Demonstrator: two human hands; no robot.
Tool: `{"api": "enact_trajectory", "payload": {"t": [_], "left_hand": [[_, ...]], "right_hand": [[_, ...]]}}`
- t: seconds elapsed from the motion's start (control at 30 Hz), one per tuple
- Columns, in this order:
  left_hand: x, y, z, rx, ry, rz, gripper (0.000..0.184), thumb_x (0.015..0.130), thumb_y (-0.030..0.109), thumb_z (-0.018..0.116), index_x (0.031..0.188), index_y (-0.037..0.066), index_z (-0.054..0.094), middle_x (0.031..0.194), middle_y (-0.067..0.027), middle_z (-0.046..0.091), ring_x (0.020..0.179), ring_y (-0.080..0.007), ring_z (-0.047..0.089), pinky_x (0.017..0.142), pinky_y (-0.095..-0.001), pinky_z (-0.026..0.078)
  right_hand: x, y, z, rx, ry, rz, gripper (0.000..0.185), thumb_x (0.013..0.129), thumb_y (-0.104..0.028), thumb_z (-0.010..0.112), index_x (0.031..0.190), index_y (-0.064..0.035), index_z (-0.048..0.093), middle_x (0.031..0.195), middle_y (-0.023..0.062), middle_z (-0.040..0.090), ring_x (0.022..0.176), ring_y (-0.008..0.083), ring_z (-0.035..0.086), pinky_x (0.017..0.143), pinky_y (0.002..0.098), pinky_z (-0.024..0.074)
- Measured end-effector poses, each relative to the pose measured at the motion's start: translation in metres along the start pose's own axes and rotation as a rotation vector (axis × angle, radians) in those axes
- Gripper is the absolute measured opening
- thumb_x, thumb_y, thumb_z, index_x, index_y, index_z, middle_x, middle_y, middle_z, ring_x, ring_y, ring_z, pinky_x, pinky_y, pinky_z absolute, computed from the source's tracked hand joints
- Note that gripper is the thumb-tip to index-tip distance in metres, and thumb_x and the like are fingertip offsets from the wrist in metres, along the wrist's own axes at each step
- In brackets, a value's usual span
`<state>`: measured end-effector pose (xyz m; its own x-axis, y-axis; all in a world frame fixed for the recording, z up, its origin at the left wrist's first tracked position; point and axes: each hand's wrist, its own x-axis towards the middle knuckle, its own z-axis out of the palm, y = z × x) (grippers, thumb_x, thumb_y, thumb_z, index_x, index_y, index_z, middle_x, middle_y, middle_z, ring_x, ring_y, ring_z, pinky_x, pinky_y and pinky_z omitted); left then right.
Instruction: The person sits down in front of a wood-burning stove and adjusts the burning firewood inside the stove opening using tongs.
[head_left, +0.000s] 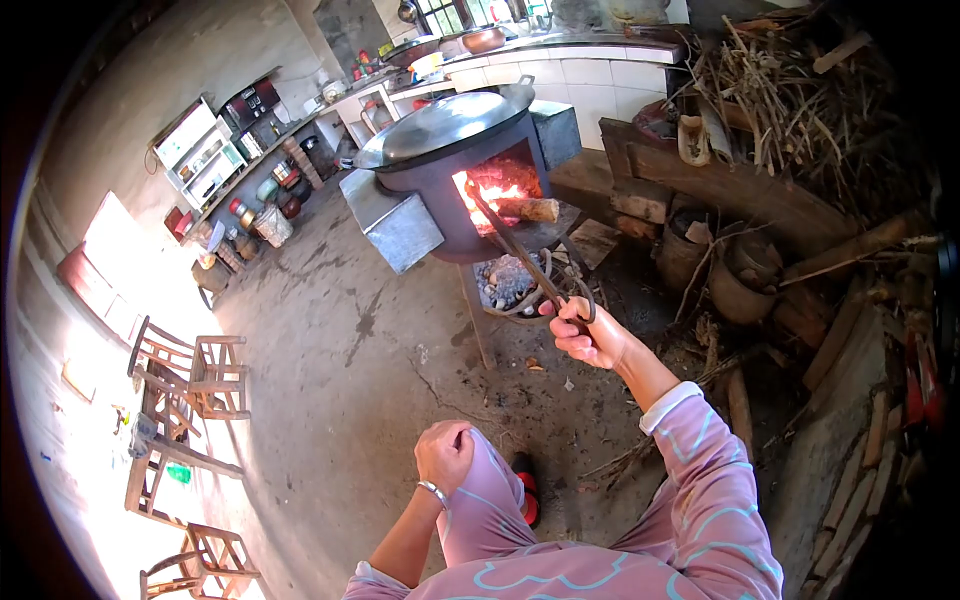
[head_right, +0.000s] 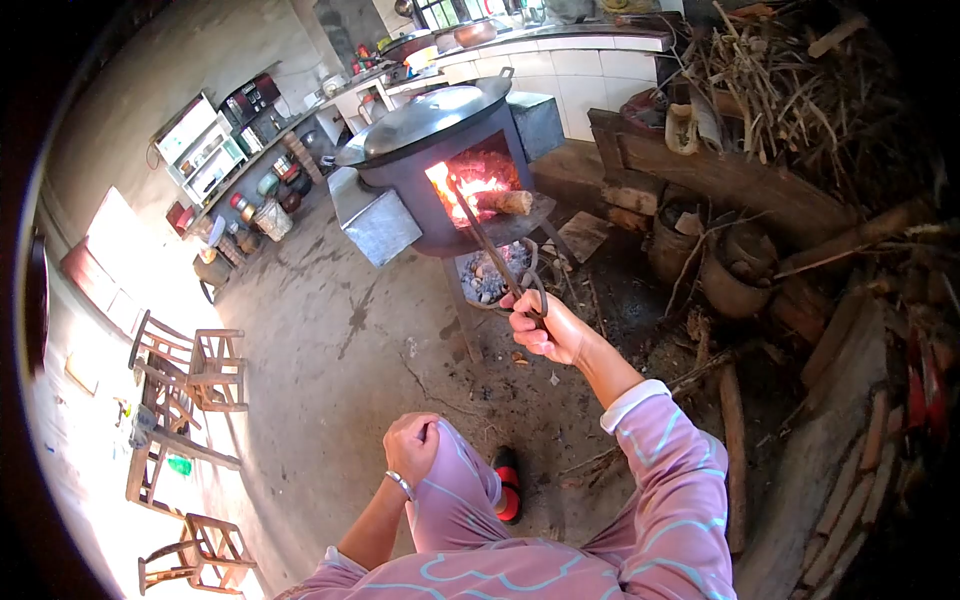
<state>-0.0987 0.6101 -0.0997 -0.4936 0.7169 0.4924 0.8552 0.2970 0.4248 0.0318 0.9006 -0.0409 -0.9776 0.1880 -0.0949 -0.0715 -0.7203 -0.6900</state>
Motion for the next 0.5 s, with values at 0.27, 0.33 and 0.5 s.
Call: {"api": "enact_trajectory", "payload": {"t": [0.27,0.33,0.5], "left_hand": [[-0.005,-0.008,0.001,0.012,0.008,0.011,0.008,0.077,0.006,0.062,0.080,0.006,0.069,0.083,-0.0110,0.070,0.078,-0.0293,0.066,0.072,-0.0383,0.052],[-0.005,-0.007,0.000,0.017,0.016,0.013,0.008,0.077,0.007,0.062,0.081,0.006,0.069,0.083,-0.0111,0.070,0.078,-0.0297,0.066,0.072,-0.0387,0.052],[-0.007,-0.005,0.001,0.044,0.037,0.023,0.006,0.076,0.008,0.063,0.080,0.007,0.067,0.081,-0.0092,0.069,0.077,-0.0291,0.066,0.070,-0.0402,0.052]], "right_hand": [[-0.062,0.011,0.025,-0.050,0.026,-0.075,0.034,0.082,-0.010,0.048,0.115,-0.0036,0.041,0.061,-0.0018,0.035,0.040,0.0063,0.030,0.033,0.0223,0.0208],[-0.083,0.017,0.030,-0.091,0.019,-0.111,0.036,0.081,-0.011,0.050,0.115,-0.0036,0.040,0.060,-0.0026,0.035,0.041,0.0065,0.032,0.035,0.0229,0.0205],[-0.126,0.050,0.035,-0.309,0.165,-0.180,0.045,0.079,-0.007,0.055,0.121,-0.0012,0.040,0.060,0.0003,0.042,0.040,0.0080,0.035,0.036,0.0242,0.0228]]}}
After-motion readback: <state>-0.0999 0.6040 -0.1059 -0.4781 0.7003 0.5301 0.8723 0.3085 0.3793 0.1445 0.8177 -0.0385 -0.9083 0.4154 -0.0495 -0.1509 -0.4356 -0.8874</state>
